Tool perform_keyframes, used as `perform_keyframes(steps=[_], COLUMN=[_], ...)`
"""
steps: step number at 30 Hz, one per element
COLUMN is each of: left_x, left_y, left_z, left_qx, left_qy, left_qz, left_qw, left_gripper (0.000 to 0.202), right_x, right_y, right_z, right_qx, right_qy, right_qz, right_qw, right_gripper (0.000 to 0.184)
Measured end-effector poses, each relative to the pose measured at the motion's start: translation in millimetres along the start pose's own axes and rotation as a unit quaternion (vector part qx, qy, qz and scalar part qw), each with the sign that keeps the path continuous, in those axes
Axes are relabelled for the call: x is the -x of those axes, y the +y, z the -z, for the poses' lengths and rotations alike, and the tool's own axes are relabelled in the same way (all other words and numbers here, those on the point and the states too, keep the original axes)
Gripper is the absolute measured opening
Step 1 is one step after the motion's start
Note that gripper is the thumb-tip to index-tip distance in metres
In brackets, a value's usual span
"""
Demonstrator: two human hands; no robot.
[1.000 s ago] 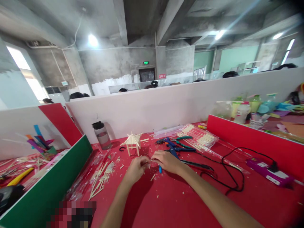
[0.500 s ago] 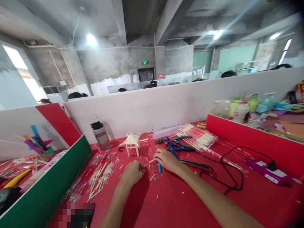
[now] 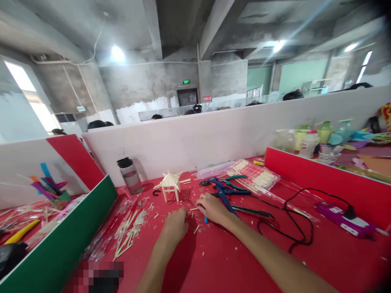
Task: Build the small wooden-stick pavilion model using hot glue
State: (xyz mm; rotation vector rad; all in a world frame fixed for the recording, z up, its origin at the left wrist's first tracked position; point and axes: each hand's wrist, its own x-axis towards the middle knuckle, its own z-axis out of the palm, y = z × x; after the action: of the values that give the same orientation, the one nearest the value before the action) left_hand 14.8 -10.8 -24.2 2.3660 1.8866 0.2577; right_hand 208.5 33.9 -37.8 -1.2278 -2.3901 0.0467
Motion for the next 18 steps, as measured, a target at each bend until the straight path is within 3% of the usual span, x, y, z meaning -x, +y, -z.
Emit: perform_keyframes(steps=[3, 6, 9, 12, 18], left_x=[-1, -5, -9, -14, -19], left_y=[0, 1, 4, 7, 8], left_z=[0.5, 5.3, 8.6, 6.7, -2.0], left_qx=[0.045, 0.142, 0.292, 0.414, 0.518], left_qy=[0.012, 0.064, 0.130, 0.157, 0.144], left_qz=[0.004, -0.005, -0.032, -0.051, -0.053], left_qw=[0.999, 0.988, 0.947, 0.895, 0.841], left_gripper=[0.013, 0.009, 0.008, 0.009, 0.024], right_x=[-1, -2, -2, -1, 0], right_y=[-2, -5, -12, -20, -28], right_z=[3, 8, 10, 11, 9], right_qx=[-0.057, -0.186, -0.340, -0.431, -0.466], right_qy=[0.037, 0.060, 0.046, 0.047, 0.069], right_qz=[-0.011, -0.011, -0.009, -0.019, -0.040], right_qw=[0.998, 0.981, 0.939, 0.901, 0.881], right_gripper=[0.014, 0.014, 0.013, 0.011, 0.011])
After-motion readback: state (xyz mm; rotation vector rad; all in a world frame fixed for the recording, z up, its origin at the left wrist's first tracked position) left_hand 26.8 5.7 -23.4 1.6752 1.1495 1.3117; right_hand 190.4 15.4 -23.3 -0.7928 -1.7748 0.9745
